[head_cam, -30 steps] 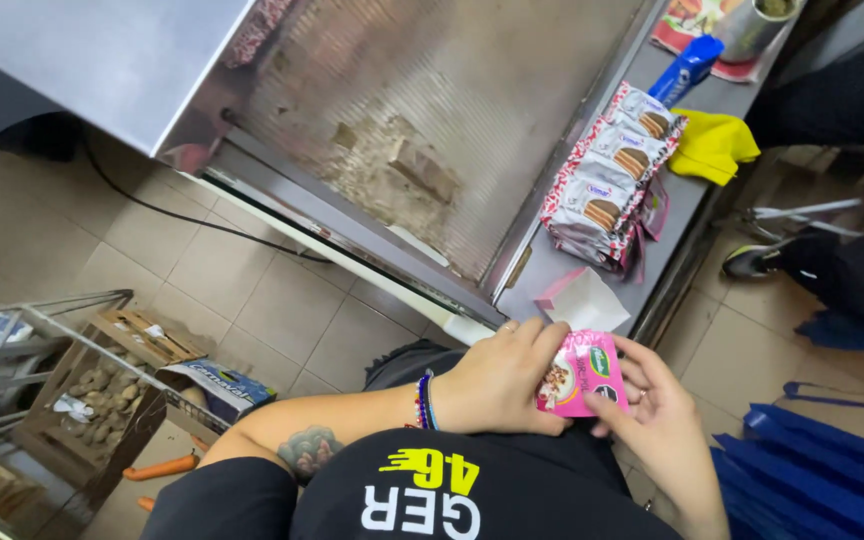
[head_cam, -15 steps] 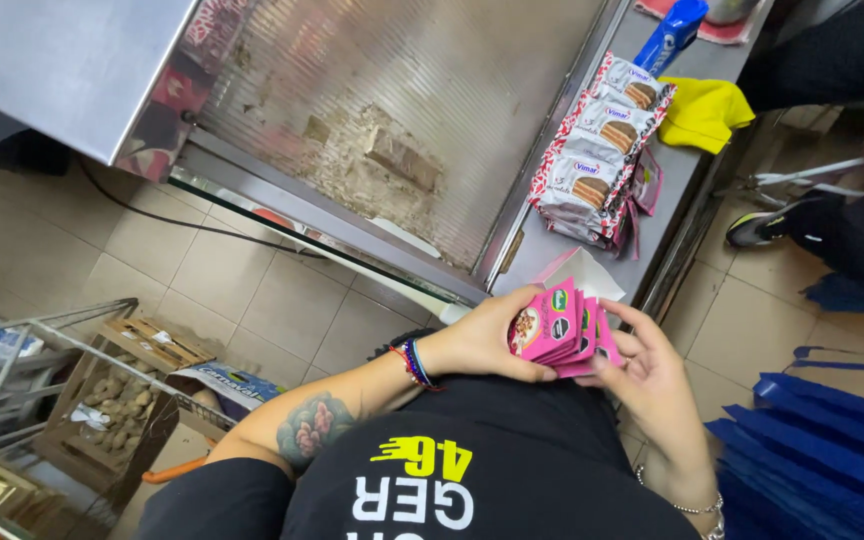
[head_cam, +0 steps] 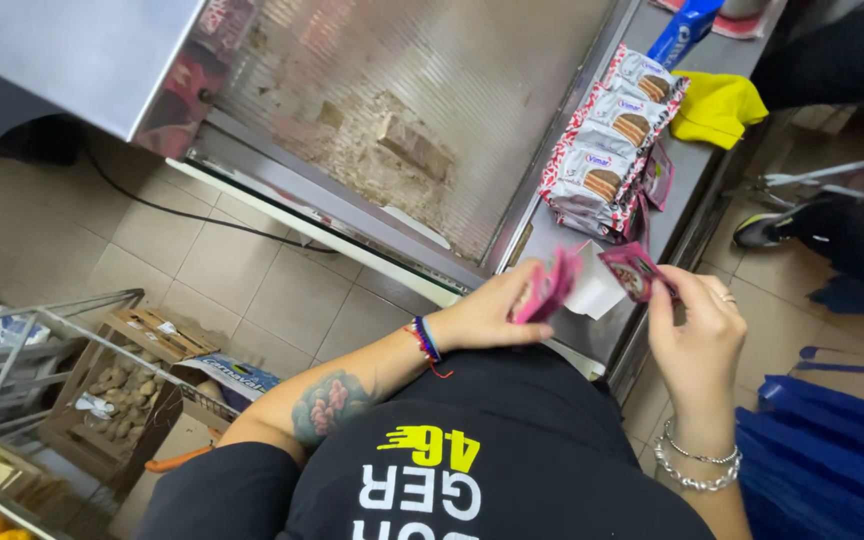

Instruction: The person organizes multiple small pink and green packets, handling them by hand and placing them into a shelf display rack.

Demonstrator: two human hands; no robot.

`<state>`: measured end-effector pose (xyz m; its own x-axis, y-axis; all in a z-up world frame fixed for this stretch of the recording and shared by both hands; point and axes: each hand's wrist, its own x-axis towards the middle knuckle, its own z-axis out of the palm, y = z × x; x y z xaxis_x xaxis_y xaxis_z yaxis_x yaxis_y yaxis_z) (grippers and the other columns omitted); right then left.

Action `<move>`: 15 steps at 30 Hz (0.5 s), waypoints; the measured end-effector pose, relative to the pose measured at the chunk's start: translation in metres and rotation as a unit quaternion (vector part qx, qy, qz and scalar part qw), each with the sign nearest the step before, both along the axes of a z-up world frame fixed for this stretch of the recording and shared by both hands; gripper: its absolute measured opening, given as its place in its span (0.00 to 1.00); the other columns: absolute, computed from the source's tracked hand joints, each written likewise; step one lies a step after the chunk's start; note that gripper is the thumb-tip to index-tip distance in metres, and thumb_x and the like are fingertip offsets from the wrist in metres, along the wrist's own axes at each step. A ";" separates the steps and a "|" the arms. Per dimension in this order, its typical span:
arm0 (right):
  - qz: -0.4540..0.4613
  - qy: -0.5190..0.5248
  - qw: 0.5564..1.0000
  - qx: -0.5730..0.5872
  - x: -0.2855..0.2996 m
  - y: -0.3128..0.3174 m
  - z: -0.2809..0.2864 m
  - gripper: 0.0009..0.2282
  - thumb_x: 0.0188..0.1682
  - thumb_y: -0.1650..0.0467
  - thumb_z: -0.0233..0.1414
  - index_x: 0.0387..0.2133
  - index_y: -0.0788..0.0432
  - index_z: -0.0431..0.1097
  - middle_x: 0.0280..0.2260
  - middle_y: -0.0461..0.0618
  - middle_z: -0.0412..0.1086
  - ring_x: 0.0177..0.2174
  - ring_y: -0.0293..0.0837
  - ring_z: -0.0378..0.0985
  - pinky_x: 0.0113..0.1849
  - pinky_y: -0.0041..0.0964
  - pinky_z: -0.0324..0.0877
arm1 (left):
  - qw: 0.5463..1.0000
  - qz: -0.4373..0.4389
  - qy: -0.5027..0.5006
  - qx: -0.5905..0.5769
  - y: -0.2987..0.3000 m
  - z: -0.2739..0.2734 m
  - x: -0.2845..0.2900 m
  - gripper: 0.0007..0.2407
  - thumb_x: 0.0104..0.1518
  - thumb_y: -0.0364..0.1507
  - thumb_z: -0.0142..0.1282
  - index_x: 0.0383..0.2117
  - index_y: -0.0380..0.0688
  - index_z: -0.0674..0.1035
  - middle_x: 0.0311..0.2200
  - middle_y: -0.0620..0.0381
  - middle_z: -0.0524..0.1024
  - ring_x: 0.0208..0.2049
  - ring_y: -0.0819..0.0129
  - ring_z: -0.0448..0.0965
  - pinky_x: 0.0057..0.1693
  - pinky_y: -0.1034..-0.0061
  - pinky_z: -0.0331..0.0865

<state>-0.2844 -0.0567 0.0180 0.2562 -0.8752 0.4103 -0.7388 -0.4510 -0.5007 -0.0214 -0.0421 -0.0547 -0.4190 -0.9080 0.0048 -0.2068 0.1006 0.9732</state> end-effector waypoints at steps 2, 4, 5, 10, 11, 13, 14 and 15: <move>0.003 -0.005 1.000 -0.008 0.003 -0.003 -0.009 0.05 0.55 0.81 0.57 0.42 0.67 0.77 0.36 0.57 0.76 0.38 0.53 0.76 0.44 0.44 0.70 | 0.996 -0.080 -0.001 -0.051 -0.004 0.004 -0.004 0.27 0.54 0.43 0.61 0.54 0.40 0.66 0.46 0.50 0.70 0.44 0.61 0.72 0.54 0.70 0.67; 0.004 0.003 1.000 -0.013 0.007 -0.006 -0.014 0.05 0.54 0.81 0.57 0.41 0.68 0.77 0.35 0.57 0.76 0.38 0.54 0.76 0.44 0.45 0.69 | 0.994 -0.083 -0.019 -0.065 -0.007 0.009 -0.006 0.26 0.54 0.42 0.61 0.52 0.41 0.65 0.43 0.49 0.71 0.41 0.59 0.73 0.51 0.68 0.68; 0.001 0.011 1.000 -0.018 0.009 -0.007 -0.017 0.05 0.54 0.81 0.57 0.41 0.68 0.77 0.34 0.57 0.75 0.38 0.54 0.75 0.44 0.46 0.69 | 0.992 -0.090 -0.035 -0.078 -0.009 0.011 -0.007 0.25 0.54 0.41 0.60 0.51 0.41 0.65 0.40 0.48 0.71 0.38 0.56 0.74 0.49 0.67 0.68; 0.001 0.003 1.000 0.013 0.013 -0.020 -0.022 0.03 0.54 0.79 0.59 0.39 0.66 0.76 0.34 0.61 0.77 0.38 0.63 0.79 0.43 0.50 0.73 | 0.993 -0.094 -0.038 -0.059 -0.018 0.000 -0.007 0.30 0.45 0.43 0.67 0.50 0.41 0.67 0.34 0.35 0.76 0.39 0.31 0.79 0.47 0.43 0.72; 0.002 -0.040 0.998 0.049 0.019 -0.020 -0.013 0.03 0.55 0.80 0.57 0.40 0.68 0.75 0.34 0.64 0.77 0.38 0.67 0.79 0.42 0.53 0.73 | 0.992 -0.095 -0.042 -0.076 -0.020 0.001 -0.006 0.30 0.45 0.43 0.67 0.49 0.41 0.67 0.33 0.36 0.76 0.39 0.32 0.80 0.48 0.43 0.72; -0.017 -0.061 0.996 0.070 0.017 -0.020 -0.023 0.03 0.56 0.79 0.56 0.41 0.67 0.75 0.33 0.65 0.76 0.38 0.67 0.79 0.39 0.52 0.73 | 0.985 -0.109 -0.062 -0.117 -0.026 -0.004 -0.006 0.30 0.43 0.44 0.67 0.49 0.41 0.68 0.34 0.37 0.77 0.39 0.33 0.81 0.51 0.44 0.71; -0.033 -0.082 0.992 0.088 0.015 -0.020 -0.027 0.03 0.57 0.78 0.56 0.42 0.67 0.74 0.31 0.66 0.76 0.37 0.67 0.79 0.37 0.52 0.74 | 0.977 -0.119 -0.082 -0.159 -0.029 -0.006 -0.005 0.31 0.42 0.45 0.67 0.48 0.40 0.69 0.34 0.38 0.77 0.39 0.35 0.81 0.54 0.45 0.70; -0.034 -0.082 0.992 0.090 0.016 -0.020 -0.030 0.03 0.57 0.78 0.56 0.42 0.67 0.74 0.31 0.66 0.76 0.37 0.67 0.79 0.37 0.52 0.74 | 0.977 -0.121 -0.082 -0.158 -0.032 -0.005 -0.007 0.31 0.42 0.45 0.67 0.48 0.40 0.69 0.34 0.38 0.77 0.39 0.35 0.81 0.54 0.45 0.70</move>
<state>-0.2687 -0.0763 -0.0122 0.1361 -0.9509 0.2778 -0.6672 -0.2953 -0.6839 -0.0288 -0.0736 -0.0602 -0.6391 -0.7466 0.1848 -0.2898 0.4563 0.8413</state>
